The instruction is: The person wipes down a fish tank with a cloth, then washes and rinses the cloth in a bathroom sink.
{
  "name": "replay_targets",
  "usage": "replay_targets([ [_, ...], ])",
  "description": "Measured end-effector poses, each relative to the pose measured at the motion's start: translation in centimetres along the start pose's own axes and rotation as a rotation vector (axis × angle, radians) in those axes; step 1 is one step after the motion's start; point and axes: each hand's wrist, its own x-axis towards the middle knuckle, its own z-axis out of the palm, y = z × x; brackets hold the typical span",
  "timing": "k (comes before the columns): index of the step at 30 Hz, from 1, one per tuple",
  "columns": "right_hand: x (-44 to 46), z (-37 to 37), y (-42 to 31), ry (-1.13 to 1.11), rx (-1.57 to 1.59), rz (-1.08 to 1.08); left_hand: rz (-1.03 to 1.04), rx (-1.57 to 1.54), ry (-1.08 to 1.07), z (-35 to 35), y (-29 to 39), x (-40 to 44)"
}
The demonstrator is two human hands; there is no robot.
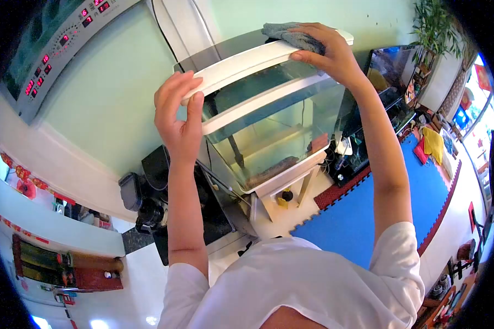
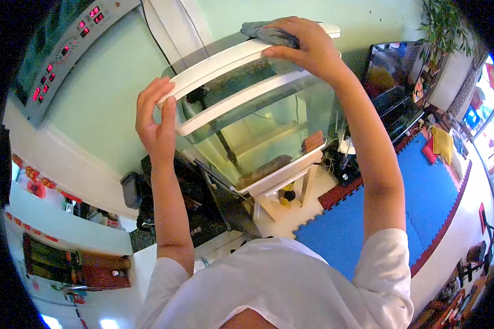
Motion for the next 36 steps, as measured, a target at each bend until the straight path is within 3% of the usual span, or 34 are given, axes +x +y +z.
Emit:
replay_targets([
  [4, 1.9, -0.4, -0.5, 0.014, 0.078, 0.103, 0.007, -0.039, 0.035, 0.0, -0.4, 2.3],
  [9, 3.4, 0.2, -0.9, 0.063, 0.074, 0.032, 0.075, -0.056, 0.035, -0.3, -1.2, 3.1],
  [16, 2.7, 0.1, -0.4, 0.018, 0.01, 0.353, 0.099, -0.009, 0.009, -0.3, -1.0, 1.9],
  [29, 2.6, 5.0, -10.0, -0.286, -0.034, 0.112, 0.035, -0.088, -0.023, 0.2, -0.6, -2.4],
  [36, 5.2, 8.1, -12.8, -0.329, 0.04, -0.011, -0.14, -0.432, -0.045, -0.7, -1.3, -2.7],
])
